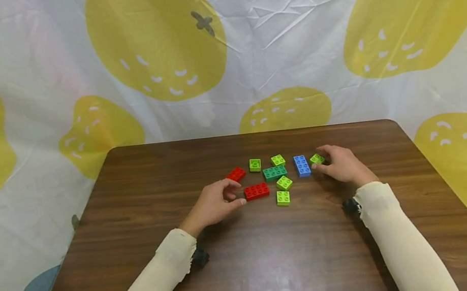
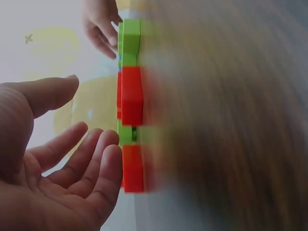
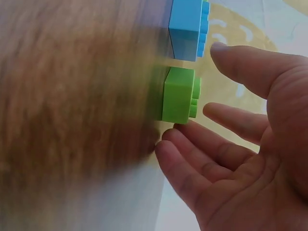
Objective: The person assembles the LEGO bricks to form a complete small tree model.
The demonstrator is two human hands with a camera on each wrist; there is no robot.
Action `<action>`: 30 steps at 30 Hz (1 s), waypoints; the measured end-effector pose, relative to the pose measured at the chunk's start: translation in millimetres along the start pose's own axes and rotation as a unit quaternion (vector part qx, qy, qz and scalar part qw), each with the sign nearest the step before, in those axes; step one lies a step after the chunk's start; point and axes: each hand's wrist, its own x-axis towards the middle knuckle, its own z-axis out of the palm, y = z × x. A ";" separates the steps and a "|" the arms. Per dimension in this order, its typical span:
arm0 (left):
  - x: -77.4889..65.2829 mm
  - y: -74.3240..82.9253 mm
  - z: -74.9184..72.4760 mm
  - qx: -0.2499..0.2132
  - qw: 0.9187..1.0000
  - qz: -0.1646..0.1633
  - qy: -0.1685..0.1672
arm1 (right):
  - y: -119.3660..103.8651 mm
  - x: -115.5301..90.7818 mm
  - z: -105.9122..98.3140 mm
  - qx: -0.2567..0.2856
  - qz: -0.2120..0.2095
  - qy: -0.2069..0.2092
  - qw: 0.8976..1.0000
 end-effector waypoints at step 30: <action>27.9 32.6 51.8 -0.079 0.994 0.001 -0.079 | 1.9 1.8 0.2 0.013 0.018 0.008 1.000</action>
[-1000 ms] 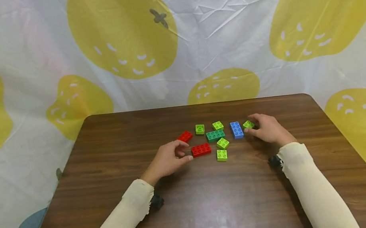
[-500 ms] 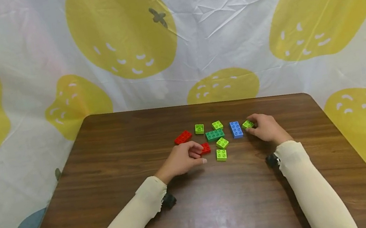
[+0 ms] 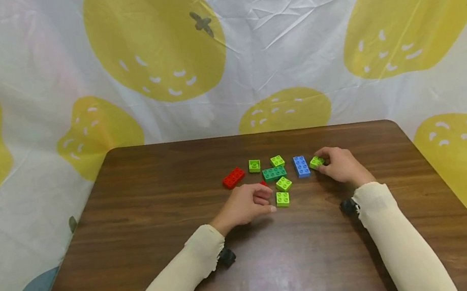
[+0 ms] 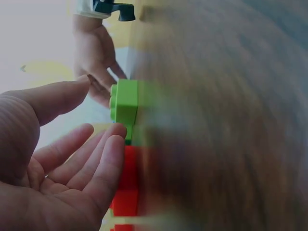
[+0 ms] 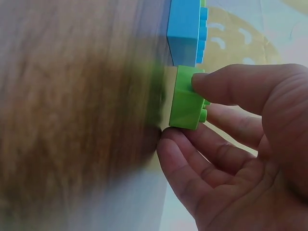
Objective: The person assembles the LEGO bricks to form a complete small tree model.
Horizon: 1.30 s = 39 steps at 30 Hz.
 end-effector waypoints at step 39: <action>21.6 1.3 14.6 0.038 0.999 0.014 -0.011 | -45.3 -33.0 14.1 0.023 -0.093 0.022 0.995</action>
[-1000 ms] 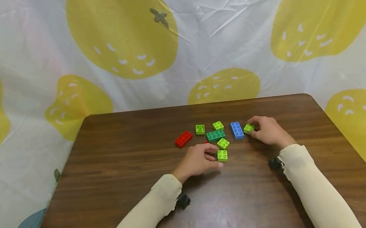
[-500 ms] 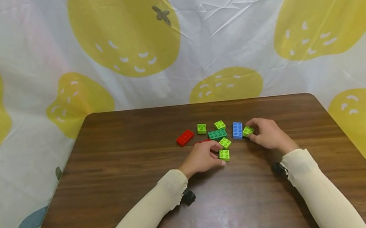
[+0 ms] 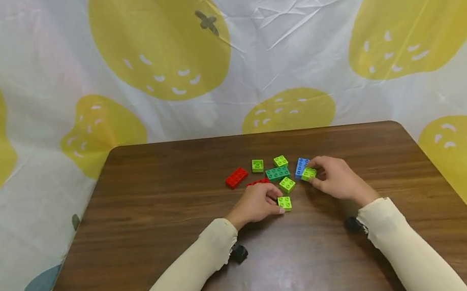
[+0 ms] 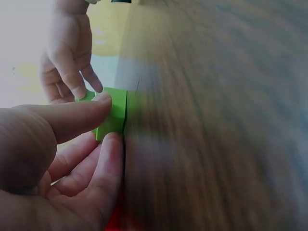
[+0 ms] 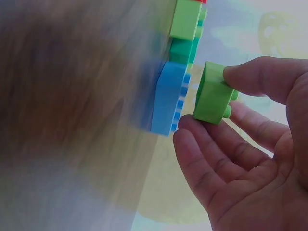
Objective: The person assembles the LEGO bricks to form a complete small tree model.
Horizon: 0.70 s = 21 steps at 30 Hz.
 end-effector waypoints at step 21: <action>-26.8 -8.8 -14.4 -0.028 0.999 -0.027 -0.022 | -54.6 -8.5 36.8 0.037 -0.121 -0.020 0.992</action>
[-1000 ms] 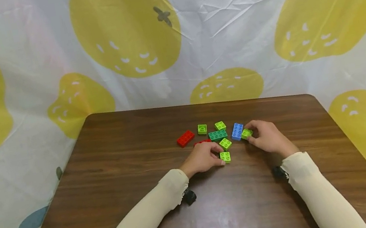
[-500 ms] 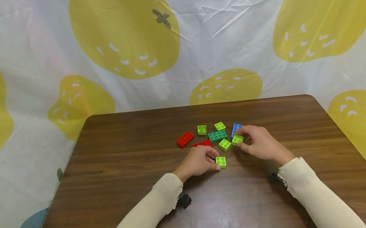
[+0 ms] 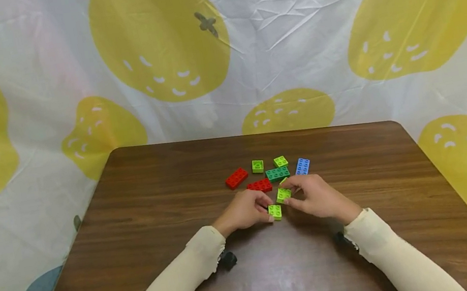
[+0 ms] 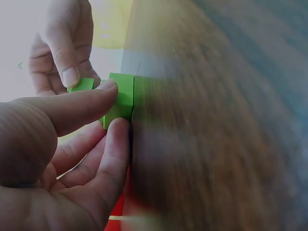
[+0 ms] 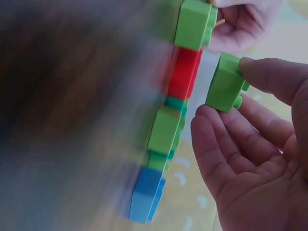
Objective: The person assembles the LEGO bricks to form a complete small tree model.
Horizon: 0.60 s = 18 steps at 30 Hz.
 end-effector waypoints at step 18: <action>-5.1 -4.5 -3.7 -0.021 1.000 -0.020 0.008 | -17.6 5.4 15.8 0.013 -0.056 -0.026 0.998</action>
